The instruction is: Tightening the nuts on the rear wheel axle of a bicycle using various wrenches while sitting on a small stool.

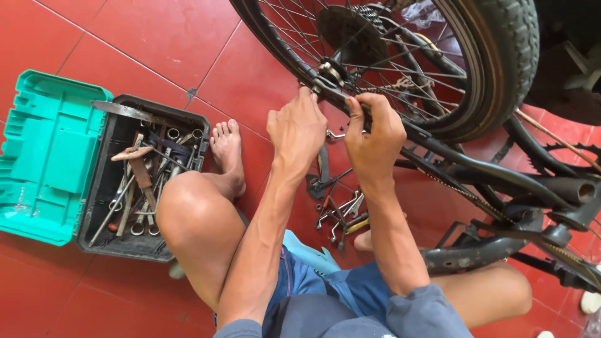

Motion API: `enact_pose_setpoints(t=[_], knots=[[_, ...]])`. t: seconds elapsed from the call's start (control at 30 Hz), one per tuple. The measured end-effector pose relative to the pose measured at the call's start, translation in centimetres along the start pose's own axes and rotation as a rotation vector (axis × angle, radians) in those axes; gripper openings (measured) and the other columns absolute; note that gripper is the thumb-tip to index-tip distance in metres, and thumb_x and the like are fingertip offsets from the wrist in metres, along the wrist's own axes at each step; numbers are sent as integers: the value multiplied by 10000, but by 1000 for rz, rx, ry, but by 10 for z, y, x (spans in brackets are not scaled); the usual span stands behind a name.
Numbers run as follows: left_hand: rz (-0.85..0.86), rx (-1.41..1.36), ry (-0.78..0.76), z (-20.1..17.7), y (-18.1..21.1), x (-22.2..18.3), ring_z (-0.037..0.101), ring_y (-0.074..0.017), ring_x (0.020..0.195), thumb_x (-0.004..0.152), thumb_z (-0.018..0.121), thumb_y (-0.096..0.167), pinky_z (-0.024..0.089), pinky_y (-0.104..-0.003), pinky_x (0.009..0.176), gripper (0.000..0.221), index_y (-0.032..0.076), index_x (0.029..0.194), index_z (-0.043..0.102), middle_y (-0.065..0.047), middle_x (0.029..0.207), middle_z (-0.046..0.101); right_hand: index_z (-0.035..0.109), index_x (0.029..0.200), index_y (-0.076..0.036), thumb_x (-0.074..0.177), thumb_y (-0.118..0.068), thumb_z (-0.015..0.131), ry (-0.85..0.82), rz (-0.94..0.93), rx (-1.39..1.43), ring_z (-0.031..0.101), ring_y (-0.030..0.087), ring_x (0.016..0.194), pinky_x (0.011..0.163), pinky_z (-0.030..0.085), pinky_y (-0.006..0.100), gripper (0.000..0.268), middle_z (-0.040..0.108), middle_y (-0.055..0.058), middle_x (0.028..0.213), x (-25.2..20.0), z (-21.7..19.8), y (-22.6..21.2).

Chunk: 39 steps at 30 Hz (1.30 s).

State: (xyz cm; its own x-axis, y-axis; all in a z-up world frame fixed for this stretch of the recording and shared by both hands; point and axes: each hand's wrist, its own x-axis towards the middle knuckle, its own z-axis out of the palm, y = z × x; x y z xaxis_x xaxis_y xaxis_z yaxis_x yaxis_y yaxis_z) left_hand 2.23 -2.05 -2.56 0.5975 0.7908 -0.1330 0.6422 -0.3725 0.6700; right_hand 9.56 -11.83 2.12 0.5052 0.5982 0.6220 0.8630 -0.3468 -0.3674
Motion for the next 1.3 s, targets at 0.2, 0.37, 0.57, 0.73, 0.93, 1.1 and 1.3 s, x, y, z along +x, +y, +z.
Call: enact_pose_setpoints(t=[0.2, 0.37, 0.57, 0.73, 0.93, 1.1, 1.3], knots=[[20, -153, -23, -21, 2, -2, 720, -461, 973, 1056, 345, 239, 470, -569, 868, 341, 62, 1220, 586, -221, 1024, 738, 678, 988, -122, 1020, -159, 740, -35, -31, 106, 701, 341, 722, 672, 548, 418, 78, 685, 50, 785, 4, -1, 8], [126, -474, 73, -22, 0, 6, 698, -475, 1052, 957, 508, 17, 535, -599, 891, 358, 52, 1305, 584, -229, 1140, 710, 647, 979, -88, 1045, -144, 711, -160, 11, 175, 695, 384, 690, 618, 522, 436, 108, 678, 103, 743, 24, -19, -5], [73, -519, 61, -20, -3, 9, 767, -366, 942, 950, 541, 32, 573, -535, 835, 250, 65, 1174, 645, -151, 980, 774, 645, 972, -111, 1042, -179, 721, -166, 49, 160, 691, 345, 659, 600, 520, 407, 124, 658, 98, 719, 19, -18, -5], [-8, -301, 15, -14, -6, 7, 739, -399, 977, 992, 495, 194, 527, -581, 878, 227, 128, 1187, 590, -141, 1014, 768, 668, 949, -98, 1014, -139, 730, -26, 100, 150, 685, 351, 636, 568, 520, 388, 98, 678, 109, 722, -25, -2, -11], [27, -62, 4, 7, -17, 9, 754, -374, 899, 1048, 396, 318, 499, -559, 853, 284, 138, 1097, 610, -127, 867, 754, 685, 983, -103, 1023, -199, 704, 105, 346, 194, 706, 283, 650, 578, 532, 352, 106, 733, 85, 758, -106, 67, 28], [-50, -104, -122, -12, -8, 9, 733, -449, 973, 1035, 347, 320, 510, -596, 902, 339, 119, 1117, 608, -201, 936, 753, 672, 1098, -101, 972, -201, 717, -98, 410, 504, 726, 321, 1022, 871, 547, 409, 167, 749, 140, 1010, -101, 135, 37], [-90, -46, -162, -12, -4, 12, 720, -495, 992, 1036, 355, 351, 514, -633, 925, 364, 110, 1116, 615, -245, 955, 746, 667, 1113, -233, 955, -317, 683, -391, 402, 308, 733, 264, 1018, 866, 562, 405, 180, 758, 37, 1010, -82, 172, 44]])
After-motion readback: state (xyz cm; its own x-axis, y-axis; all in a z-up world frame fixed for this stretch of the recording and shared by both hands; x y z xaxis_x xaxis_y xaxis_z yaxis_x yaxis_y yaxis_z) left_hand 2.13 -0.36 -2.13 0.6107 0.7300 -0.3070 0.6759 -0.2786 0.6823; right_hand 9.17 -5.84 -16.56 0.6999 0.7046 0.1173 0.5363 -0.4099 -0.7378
